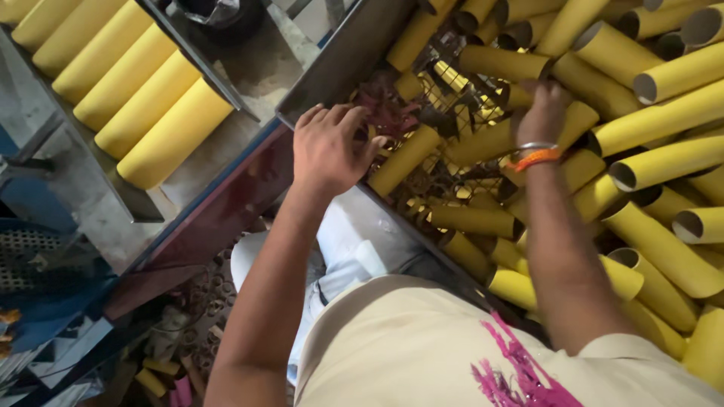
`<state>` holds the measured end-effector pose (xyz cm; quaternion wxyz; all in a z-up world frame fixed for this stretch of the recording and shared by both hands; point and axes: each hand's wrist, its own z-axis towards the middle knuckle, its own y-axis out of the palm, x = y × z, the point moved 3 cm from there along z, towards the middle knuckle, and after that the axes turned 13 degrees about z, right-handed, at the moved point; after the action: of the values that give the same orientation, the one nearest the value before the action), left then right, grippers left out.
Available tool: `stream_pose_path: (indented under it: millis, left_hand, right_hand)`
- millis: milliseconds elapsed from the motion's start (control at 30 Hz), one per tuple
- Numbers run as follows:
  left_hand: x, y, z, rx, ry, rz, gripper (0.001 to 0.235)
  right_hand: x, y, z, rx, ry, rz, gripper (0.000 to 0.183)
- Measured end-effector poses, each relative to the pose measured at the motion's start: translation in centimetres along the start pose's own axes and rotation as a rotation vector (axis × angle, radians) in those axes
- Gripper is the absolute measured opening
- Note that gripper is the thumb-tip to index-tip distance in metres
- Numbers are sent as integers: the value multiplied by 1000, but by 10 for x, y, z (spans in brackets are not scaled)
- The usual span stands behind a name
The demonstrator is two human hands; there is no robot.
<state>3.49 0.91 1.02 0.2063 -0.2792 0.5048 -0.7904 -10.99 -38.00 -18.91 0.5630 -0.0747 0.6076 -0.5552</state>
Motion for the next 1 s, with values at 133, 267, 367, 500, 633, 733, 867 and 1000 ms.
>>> stream_pose_path:
  millis: [133,267,367,500,633,733,867,1000]
  left_hand:
    - [-2,4,0,23,-21,-38,38]
    - [-2,7,-1,16,-10,-38,38]
    - [-3,6,-4,51,37,-57,34]
    - [-5,12,-9,5,78,-36,39]
    - [-4,15,-19,-1,96,-91,29]
    - [-7,7,-32,85,103,-317,42]
    - [-18,-17,-62,234,-24,-747,56]
    - [-31,-52,-88,600,-241,-493,48]
  right_hand:
    - [-5,30,19,-495,383,261,59]
    - [-65,126,-2,-775,-469,-296,20]
    - [-64,136,-8,-671,-171,-39,44]
    - [-78,69,14,-610,-227,191,45]
    - [-116,-23,26,-327,-163,314,36]
    - [-141,-88,37,-98,106,371,39]
    - [-199,-109,56,-114,-188,1131,25]
    - [-265,-84,59,-224,-152,1399,33]
